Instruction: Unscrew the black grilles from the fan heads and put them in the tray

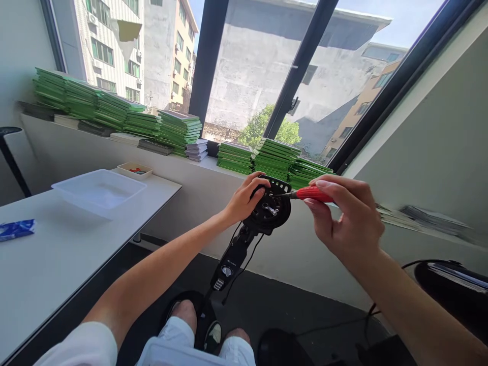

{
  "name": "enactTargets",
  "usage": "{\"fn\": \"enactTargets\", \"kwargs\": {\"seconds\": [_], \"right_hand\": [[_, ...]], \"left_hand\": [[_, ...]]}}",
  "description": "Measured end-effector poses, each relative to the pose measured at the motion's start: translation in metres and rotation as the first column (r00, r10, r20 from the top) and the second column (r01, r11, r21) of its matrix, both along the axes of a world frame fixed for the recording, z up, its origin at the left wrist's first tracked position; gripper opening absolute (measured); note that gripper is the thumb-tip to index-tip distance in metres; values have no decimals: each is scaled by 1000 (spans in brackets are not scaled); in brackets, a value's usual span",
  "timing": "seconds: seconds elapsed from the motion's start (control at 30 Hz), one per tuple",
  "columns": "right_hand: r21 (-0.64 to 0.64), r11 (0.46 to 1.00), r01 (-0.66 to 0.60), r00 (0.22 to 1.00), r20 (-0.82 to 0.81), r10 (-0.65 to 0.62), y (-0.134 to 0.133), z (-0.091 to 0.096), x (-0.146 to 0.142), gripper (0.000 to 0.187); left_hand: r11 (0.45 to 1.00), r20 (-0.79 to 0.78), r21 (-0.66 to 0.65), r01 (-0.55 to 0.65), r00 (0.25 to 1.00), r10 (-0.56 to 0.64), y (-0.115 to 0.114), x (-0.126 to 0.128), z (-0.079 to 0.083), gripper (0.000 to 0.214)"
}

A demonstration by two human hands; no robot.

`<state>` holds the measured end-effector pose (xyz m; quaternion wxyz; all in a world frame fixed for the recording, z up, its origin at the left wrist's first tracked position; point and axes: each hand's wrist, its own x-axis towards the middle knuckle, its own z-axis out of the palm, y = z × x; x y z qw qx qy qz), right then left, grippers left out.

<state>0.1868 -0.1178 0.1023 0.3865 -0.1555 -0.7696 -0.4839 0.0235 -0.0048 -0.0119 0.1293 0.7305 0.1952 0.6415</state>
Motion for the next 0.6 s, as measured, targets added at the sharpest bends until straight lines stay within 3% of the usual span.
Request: {"fn": "enactTargets", "kwargs": {"seconds": [0.33,0.6], "right_hand": [[25,999,41,996,74,-42,-1,-1,1,16],[56,998,13,955,296,-29,-18,-14,9,19]], "left_hand": [[1000,-27,-5,-13,1000,13,2,0,0,24],[999,4,-33,-7,1000,7,2,-1,2,21]]}}
